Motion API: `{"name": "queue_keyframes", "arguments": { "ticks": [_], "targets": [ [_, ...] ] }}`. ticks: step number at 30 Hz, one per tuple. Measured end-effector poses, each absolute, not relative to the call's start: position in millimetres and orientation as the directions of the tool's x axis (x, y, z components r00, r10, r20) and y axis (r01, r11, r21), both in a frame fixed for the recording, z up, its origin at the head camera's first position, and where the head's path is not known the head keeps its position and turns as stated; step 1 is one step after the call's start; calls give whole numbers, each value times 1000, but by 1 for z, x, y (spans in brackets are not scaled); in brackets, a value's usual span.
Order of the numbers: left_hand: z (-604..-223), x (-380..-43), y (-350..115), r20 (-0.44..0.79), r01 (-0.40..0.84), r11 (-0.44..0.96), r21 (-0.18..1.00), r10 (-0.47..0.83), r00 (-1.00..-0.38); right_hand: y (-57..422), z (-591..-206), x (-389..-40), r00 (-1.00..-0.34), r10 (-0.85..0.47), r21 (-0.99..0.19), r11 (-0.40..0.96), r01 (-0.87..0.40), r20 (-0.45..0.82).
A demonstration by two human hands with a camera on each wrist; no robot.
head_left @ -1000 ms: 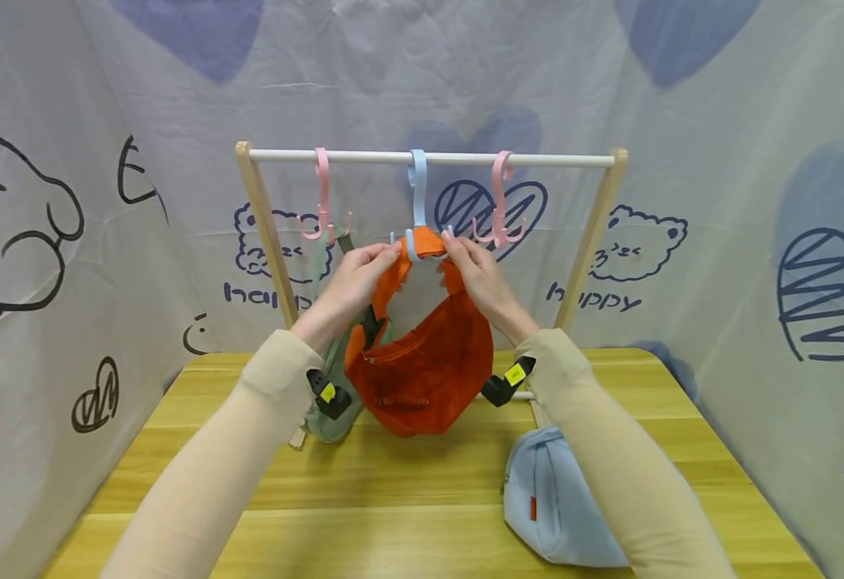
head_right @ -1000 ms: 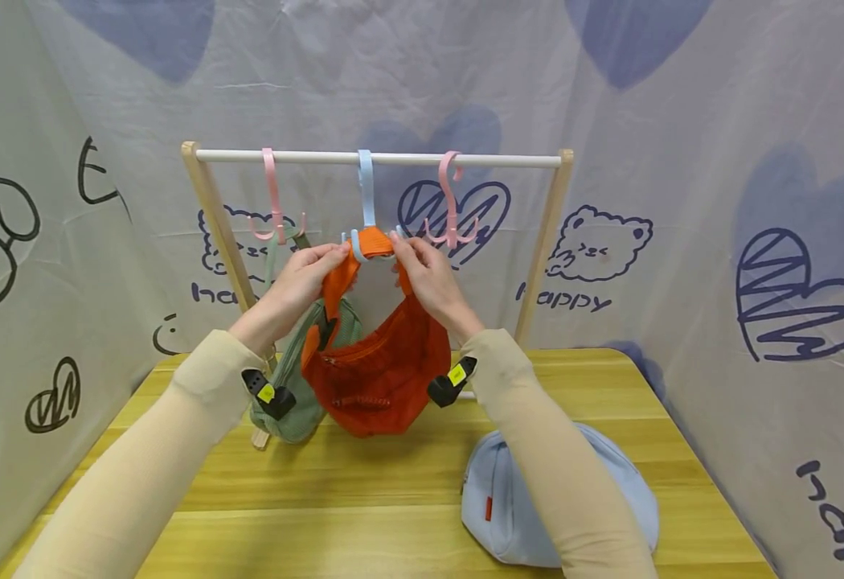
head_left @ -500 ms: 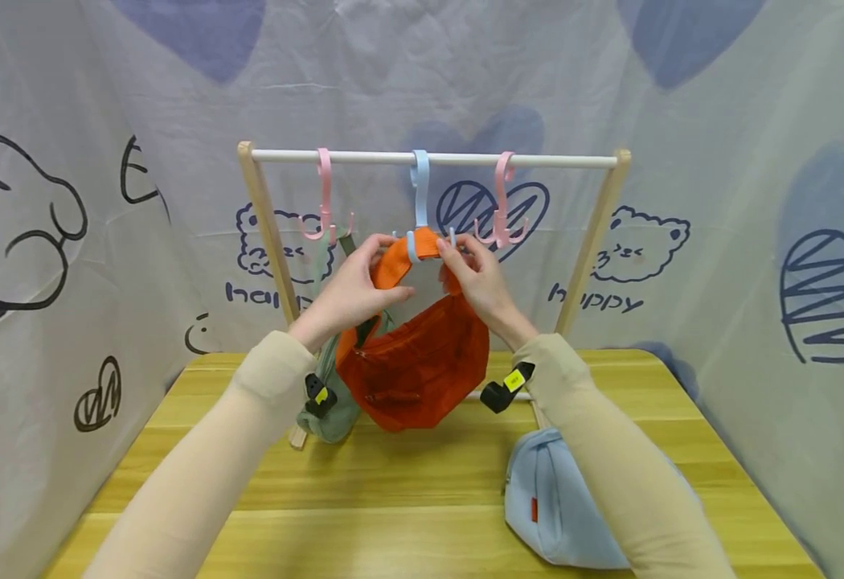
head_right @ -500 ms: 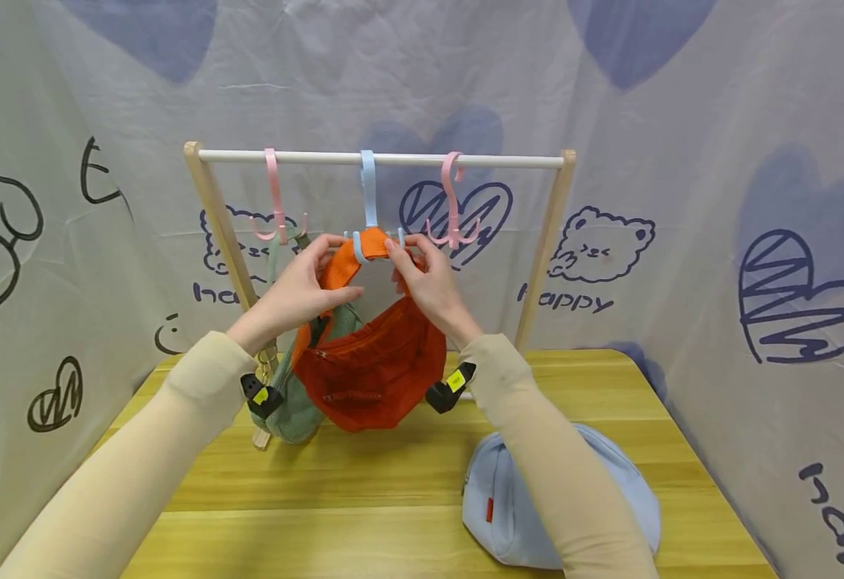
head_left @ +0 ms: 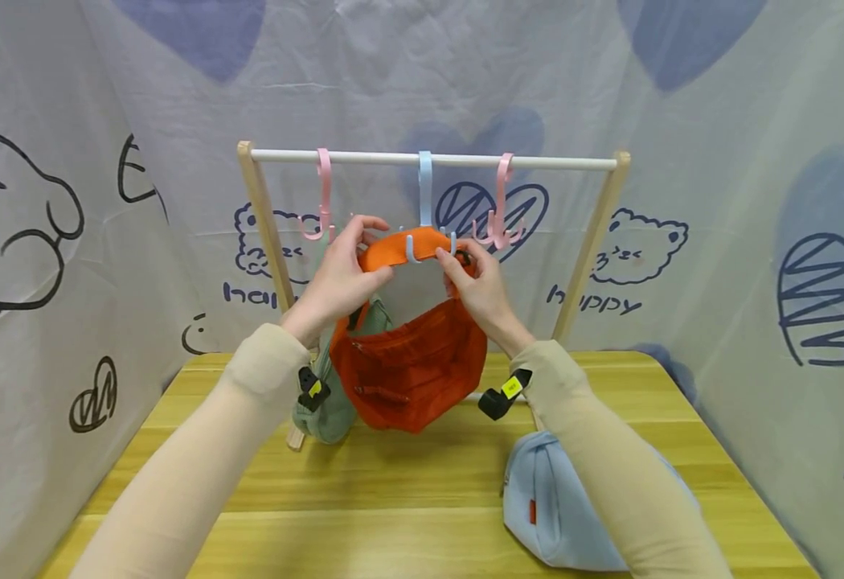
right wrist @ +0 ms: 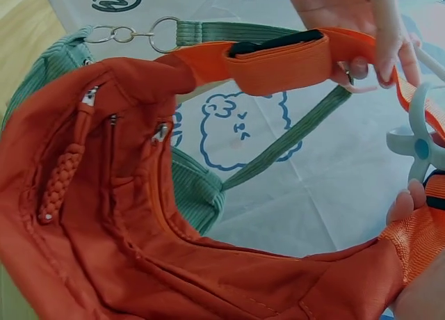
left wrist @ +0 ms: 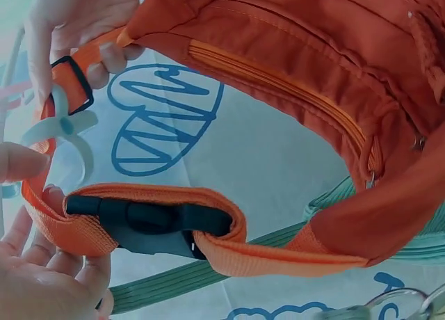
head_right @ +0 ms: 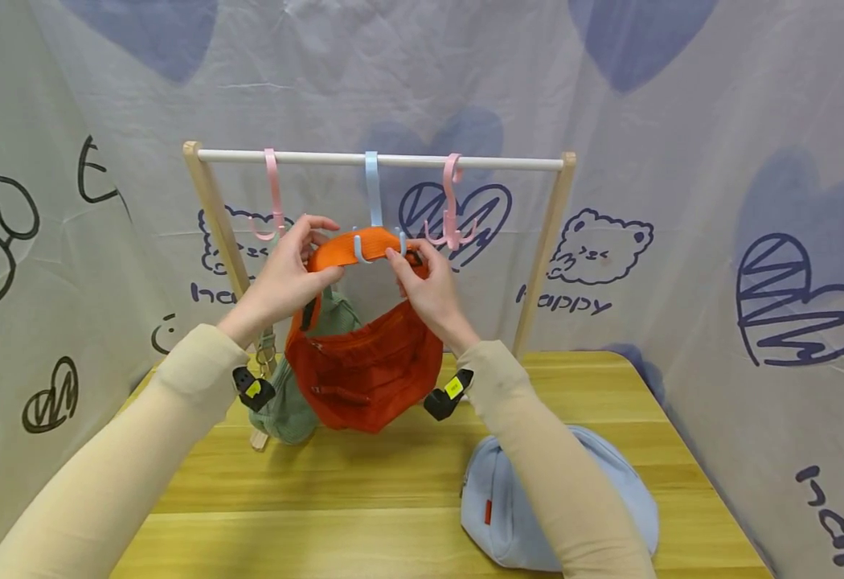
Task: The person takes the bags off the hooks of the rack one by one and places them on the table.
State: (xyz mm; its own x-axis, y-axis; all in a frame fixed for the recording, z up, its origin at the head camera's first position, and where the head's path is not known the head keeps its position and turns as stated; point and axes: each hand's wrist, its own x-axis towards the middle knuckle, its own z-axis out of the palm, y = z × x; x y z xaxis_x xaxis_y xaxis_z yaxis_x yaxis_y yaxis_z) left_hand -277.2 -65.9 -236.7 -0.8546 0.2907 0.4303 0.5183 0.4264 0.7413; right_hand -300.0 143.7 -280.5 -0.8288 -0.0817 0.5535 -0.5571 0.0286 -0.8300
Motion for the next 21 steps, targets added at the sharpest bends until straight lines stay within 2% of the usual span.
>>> {"name": "queue_keyframes", "arguments": {
  "ticks": [12,21],
  "targets": [
    [-220,-278,-61,498,544,377,750,220,-839,139,-283,-299,-818,-59,-819,27,-574,572],
    [-208,-275,-54,517,550,369,749,193,-834,136,-280,-296,-836,-61,-837,15,-547,545]
  ]
}}
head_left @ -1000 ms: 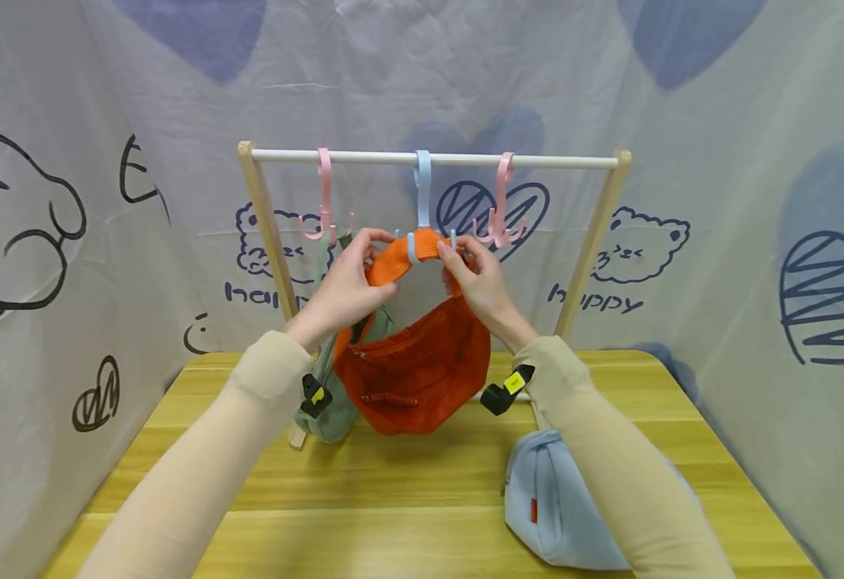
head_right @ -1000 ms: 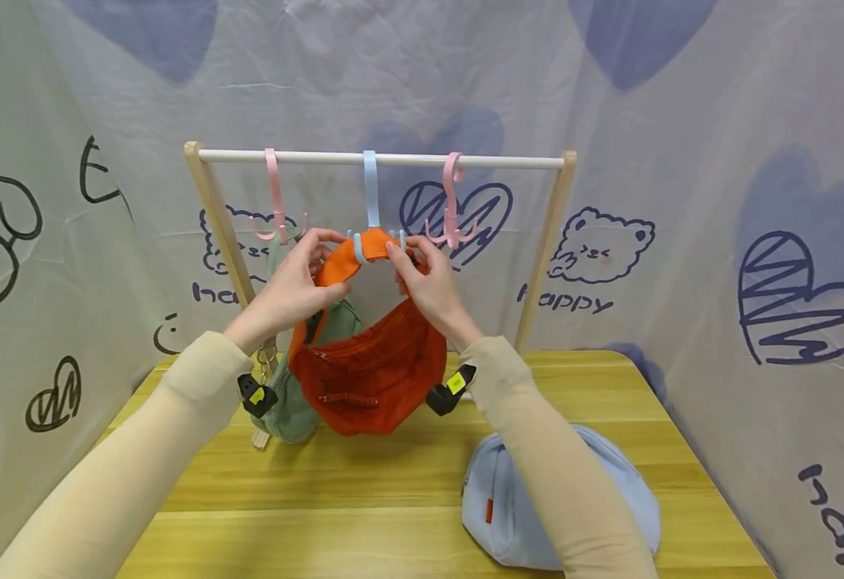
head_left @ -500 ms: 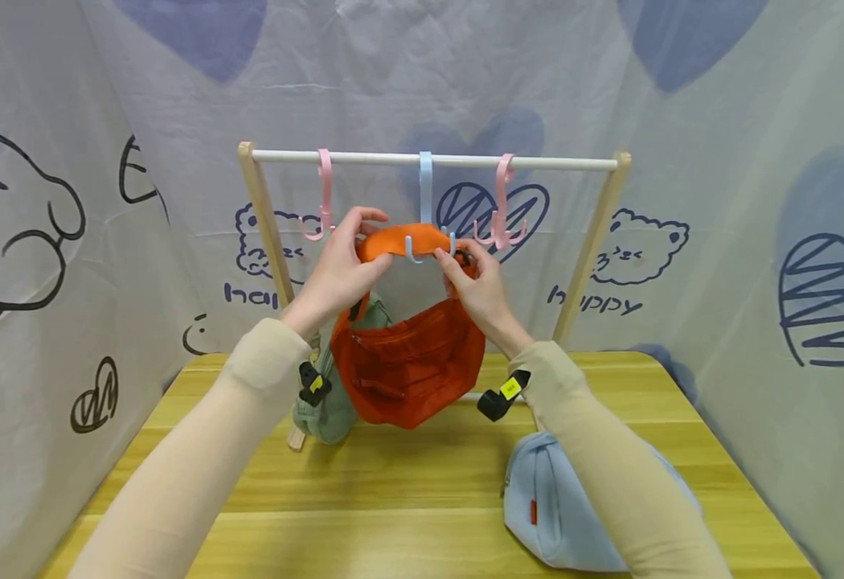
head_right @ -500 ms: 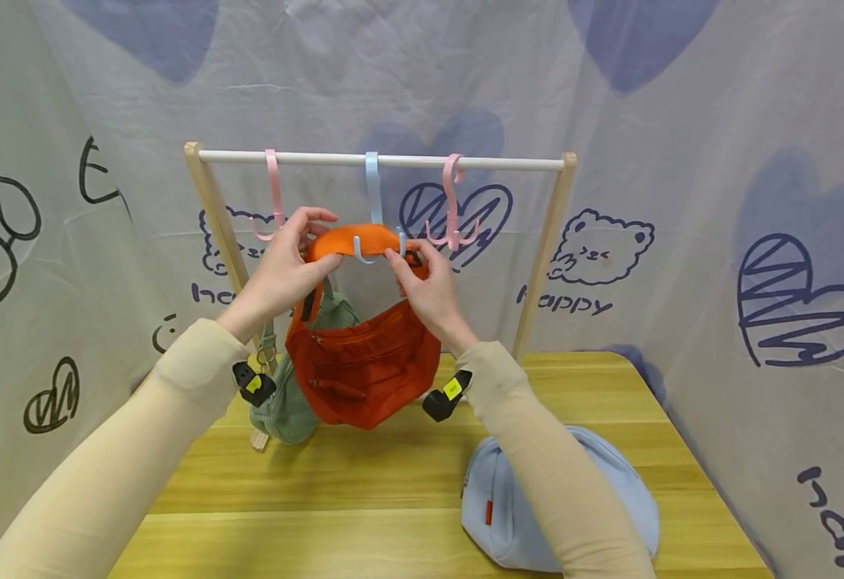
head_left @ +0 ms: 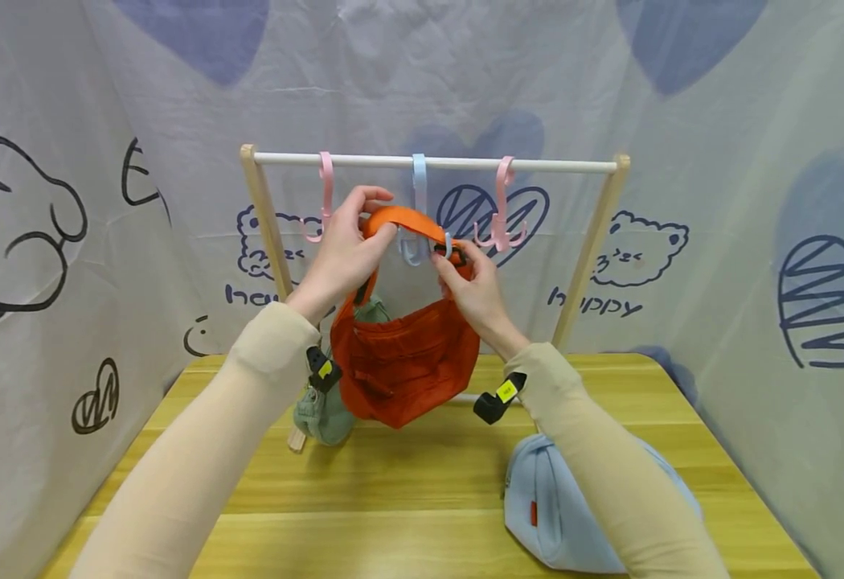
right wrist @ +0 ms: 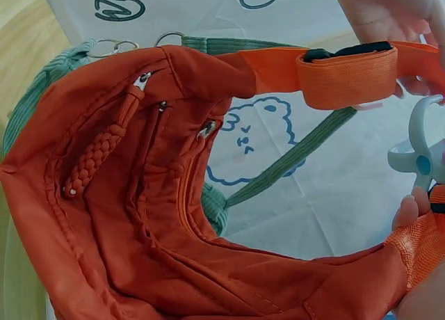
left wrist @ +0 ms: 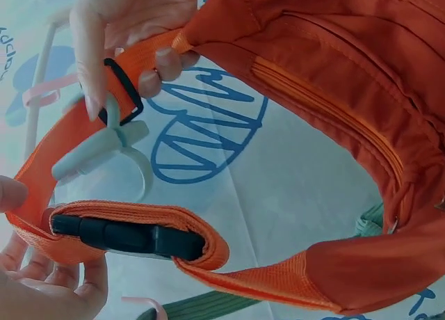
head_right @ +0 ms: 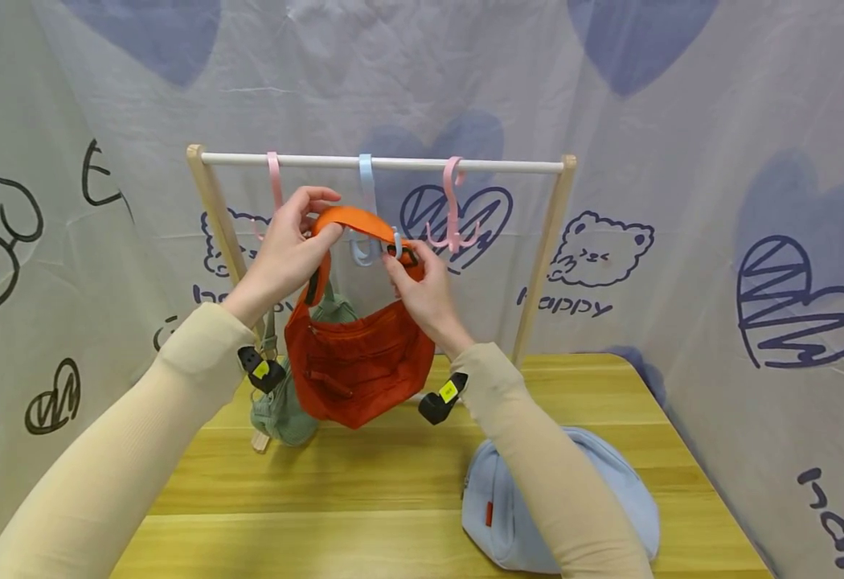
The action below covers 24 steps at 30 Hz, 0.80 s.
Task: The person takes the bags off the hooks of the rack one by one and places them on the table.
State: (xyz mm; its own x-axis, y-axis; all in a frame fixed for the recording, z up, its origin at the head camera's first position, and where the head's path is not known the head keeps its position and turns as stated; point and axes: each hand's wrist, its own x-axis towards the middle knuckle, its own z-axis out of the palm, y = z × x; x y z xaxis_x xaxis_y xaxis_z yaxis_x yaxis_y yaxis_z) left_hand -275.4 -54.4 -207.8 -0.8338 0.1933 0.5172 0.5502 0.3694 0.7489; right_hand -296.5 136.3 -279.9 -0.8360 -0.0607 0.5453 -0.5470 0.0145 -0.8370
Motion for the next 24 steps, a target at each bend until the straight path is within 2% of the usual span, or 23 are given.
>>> {"name": "queue_keyframes", "arguments": {
  "ticks": [8,24],
  "targets": [
    [-214,-275,-52,513,561,341,754,227,-828,136,-279,-296,-844,-49,-845,11,-535,534],
    [-239,-279,-49,413,489,336,805,276,-868,140,-272,-293,-889,-57,-890,18,-456,454]
  ]
}}
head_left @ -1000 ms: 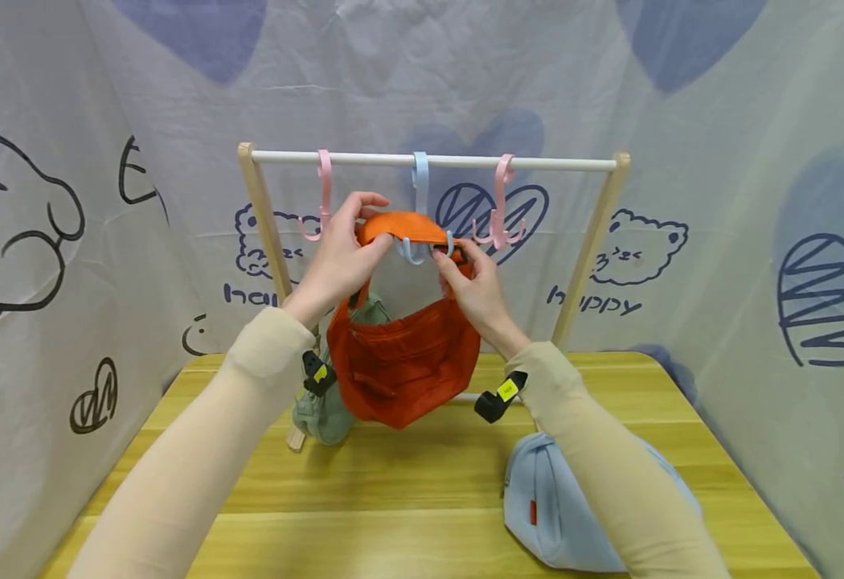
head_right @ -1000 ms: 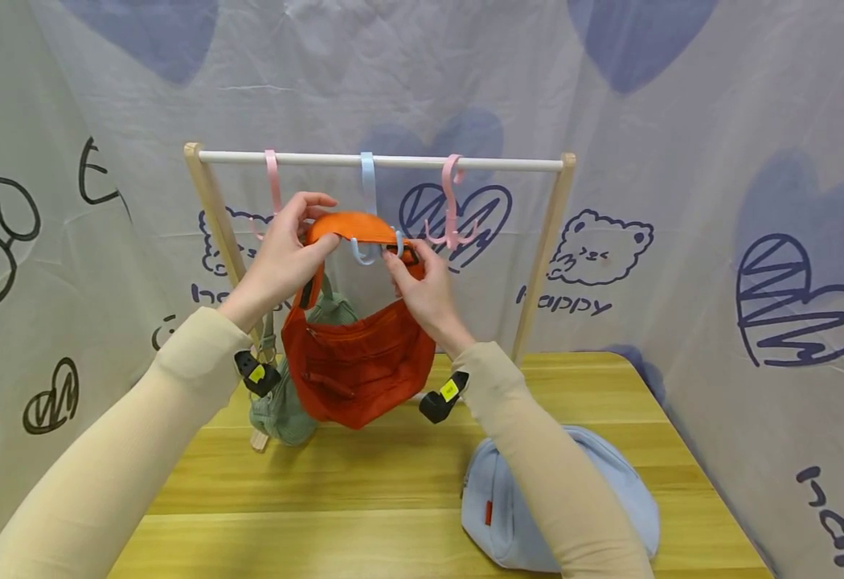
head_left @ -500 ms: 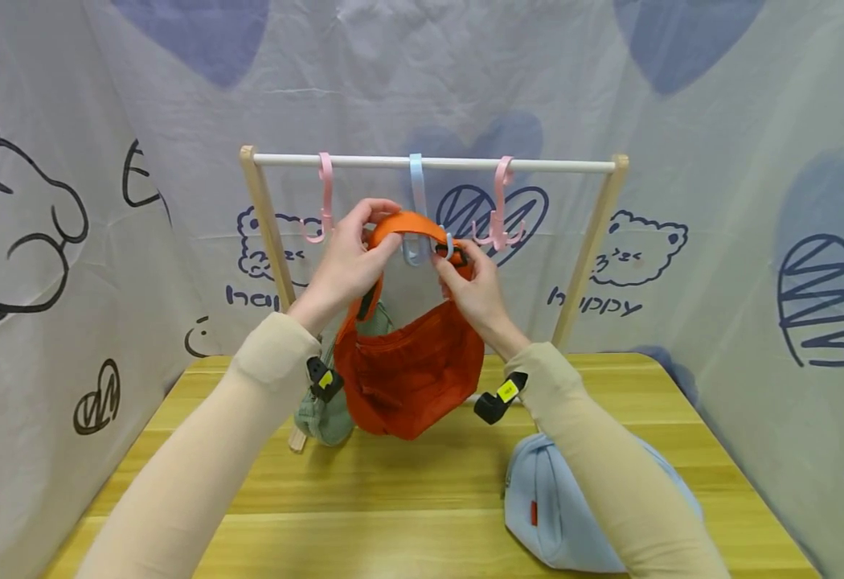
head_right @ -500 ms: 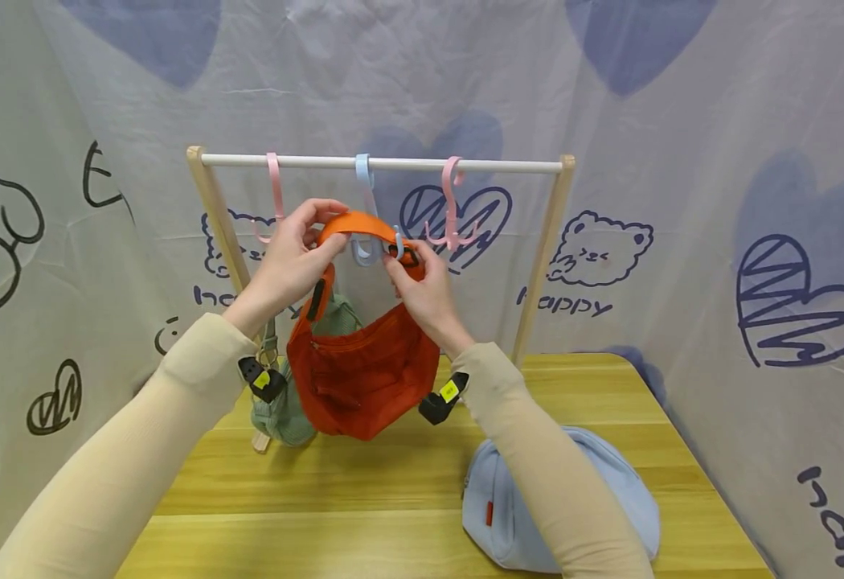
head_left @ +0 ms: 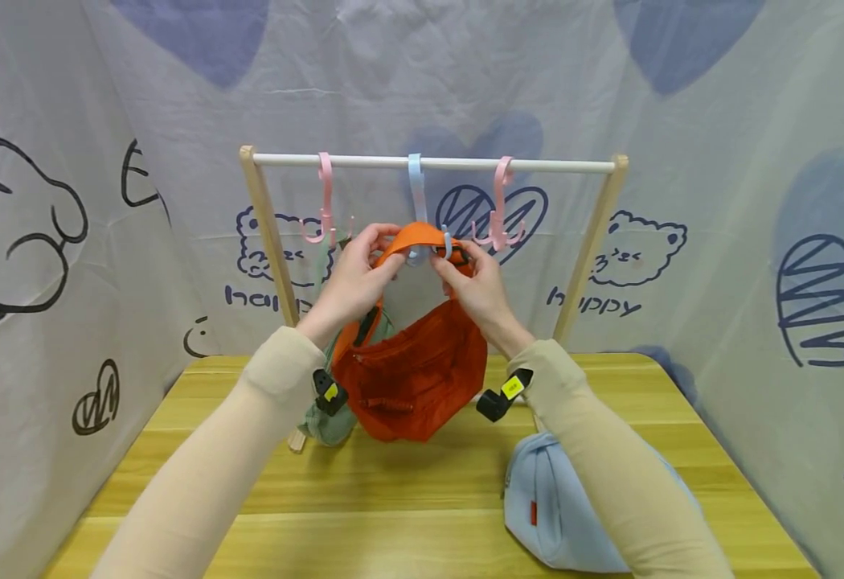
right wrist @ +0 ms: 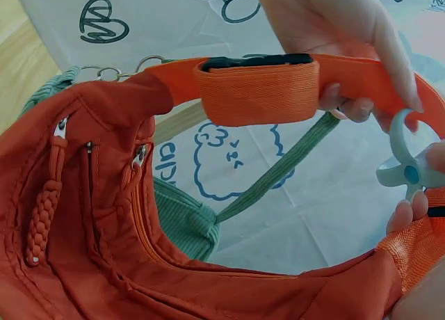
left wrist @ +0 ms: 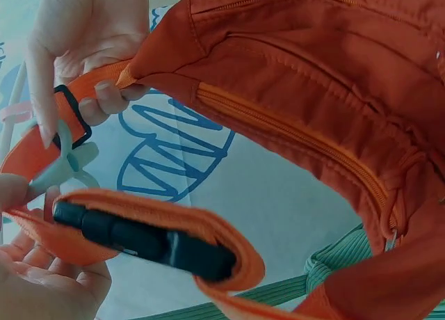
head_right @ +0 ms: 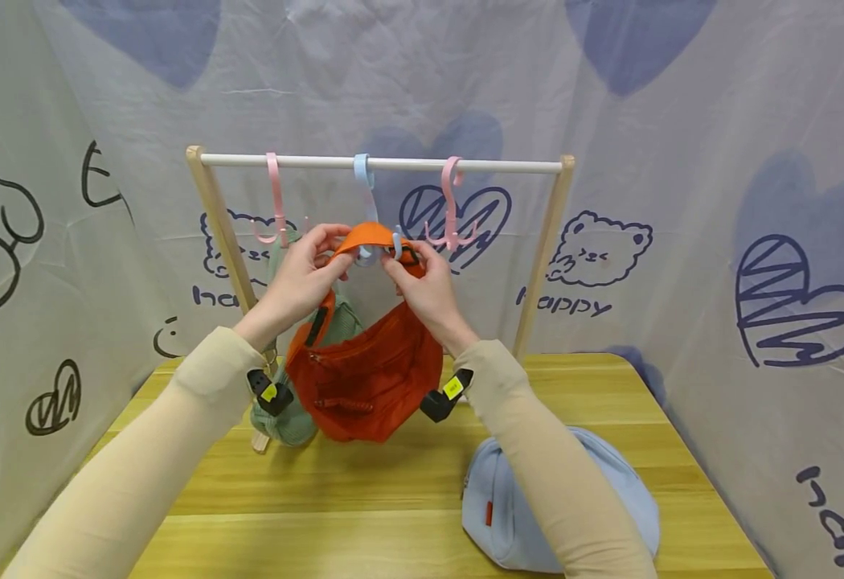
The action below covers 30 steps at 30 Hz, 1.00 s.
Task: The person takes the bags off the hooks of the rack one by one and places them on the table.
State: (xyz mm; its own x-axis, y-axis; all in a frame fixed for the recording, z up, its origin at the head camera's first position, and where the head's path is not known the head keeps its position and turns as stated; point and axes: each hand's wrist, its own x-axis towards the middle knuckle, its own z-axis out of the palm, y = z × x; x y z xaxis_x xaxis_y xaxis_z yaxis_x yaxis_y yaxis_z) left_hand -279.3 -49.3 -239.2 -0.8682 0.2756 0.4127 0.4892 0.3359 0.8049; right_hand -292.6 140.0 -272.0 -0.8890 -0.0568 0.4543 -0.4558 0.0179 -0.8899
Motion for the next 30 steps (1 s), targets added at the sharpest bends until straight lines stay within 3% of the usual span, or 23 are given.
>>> {"name": "queue_keyframes", "arguments": {
  "ticks": [14,23,30],
  "targets": [
    [-245,-280,-48,523,545,416,728,178,-834,144,-259,-290,-914,-116,-916,51,-397,390],
    [-248,-278,-49,521,534,438,723,161,-838,149,-255,-288,-912,-175,-929,-100,-357,370],
    [-250,-278,-49,521,533,446,719,162,-838,148,-248,-289,-934,-145,-935,-194,-296,325]
  ]
}}
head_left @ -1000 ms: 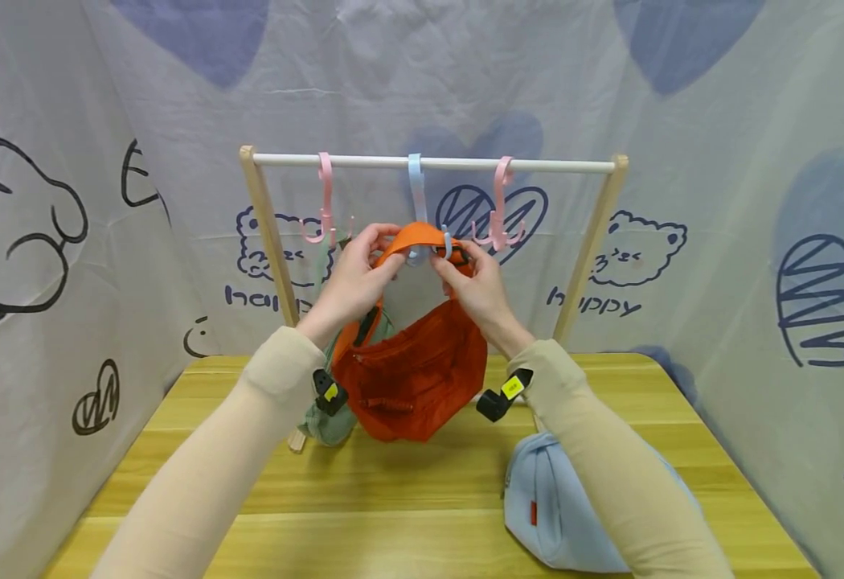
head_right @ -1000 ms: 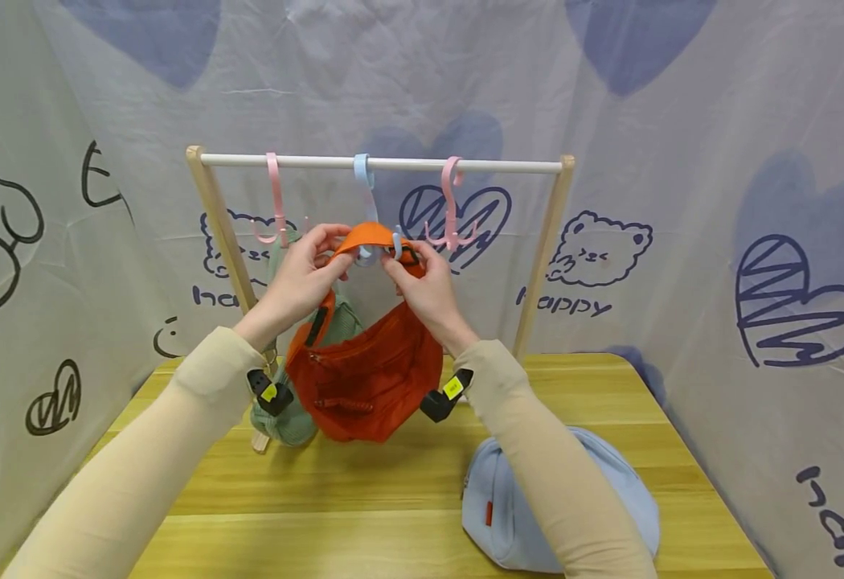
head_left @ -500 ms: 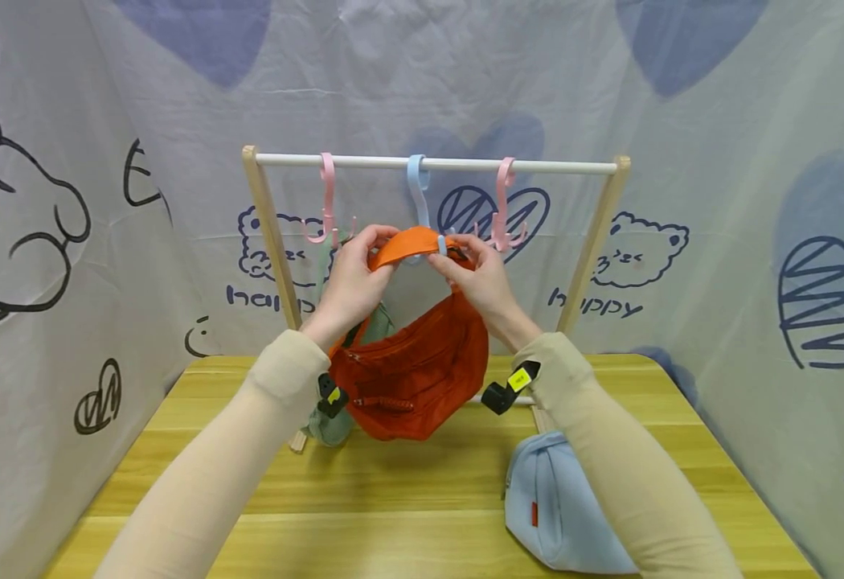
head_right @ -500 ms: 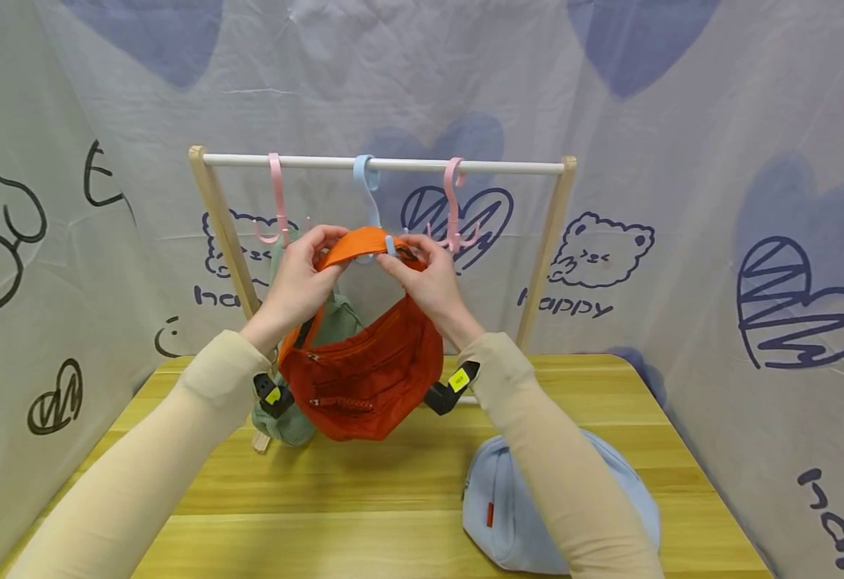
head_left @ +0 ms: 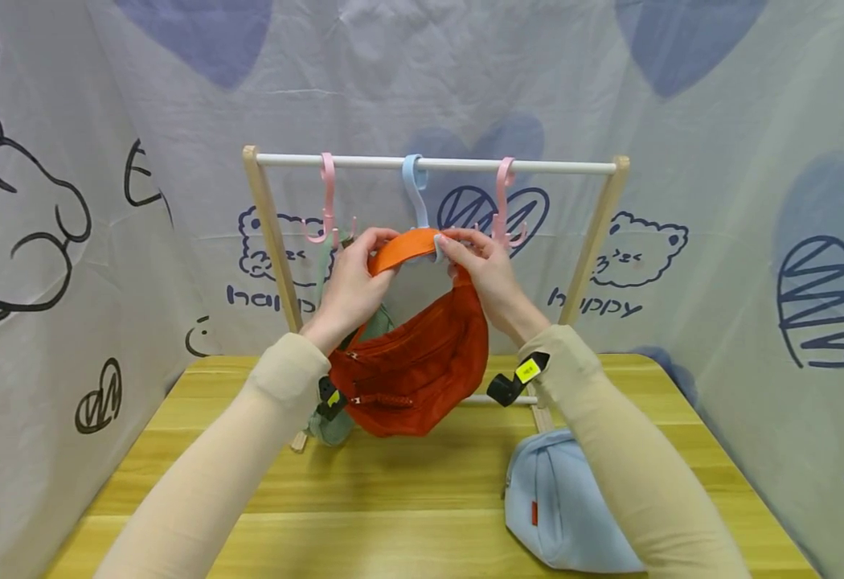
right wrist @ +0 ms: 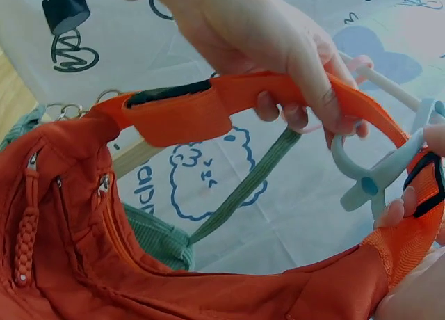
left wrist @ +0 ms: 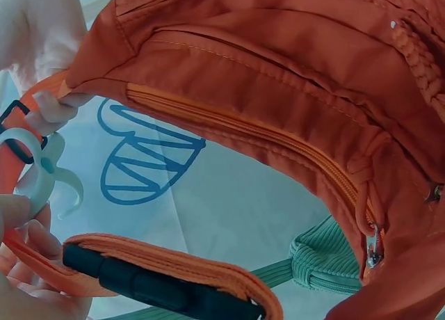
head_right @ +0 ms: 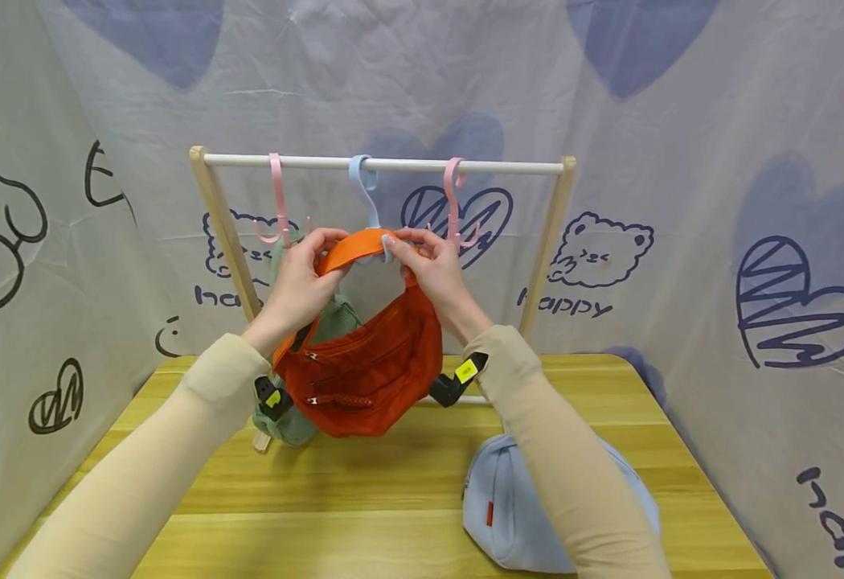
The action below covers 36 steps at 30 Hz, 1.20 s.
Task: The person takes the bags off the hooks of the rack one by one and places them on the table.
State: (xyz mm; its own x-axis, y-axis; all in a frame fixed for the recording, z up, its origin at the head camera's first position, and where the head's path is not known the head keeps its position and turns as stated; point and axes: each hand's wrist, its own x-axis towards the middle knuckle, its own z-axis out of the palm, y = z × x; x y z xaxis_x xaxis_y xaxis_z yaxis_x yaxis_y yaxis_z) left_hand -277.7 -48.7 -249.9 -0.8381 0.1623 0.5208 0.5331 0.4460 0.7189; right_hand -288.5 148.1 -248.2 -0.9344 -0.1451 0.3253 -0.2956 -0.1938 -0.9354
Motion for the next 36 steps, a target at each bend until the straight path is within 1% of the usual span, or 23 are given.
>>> {"name": "queue_keyframes", "arguments": {
  "ticks": [8,20,28,36],
  "targets": [
    [-252,-279,-48,532,539,453,710,157,-832,146,-241,-290,-945,-108,-934,-220,-282,310],
    [-251,-278,-47,543,544,472,694,153,-826,146,-232,-289,-940,-86,-941,-112,-321,331],
    [-250,-280,-47,543,541,466,700,143,-827,143,-226,-291,-910,-54,-909,45,-413,411],
    [-249,-281,-45,557,543,496,678,135,-820,138,-218,-290,-863,-72,-857,104,-505,500]
  ]
}}
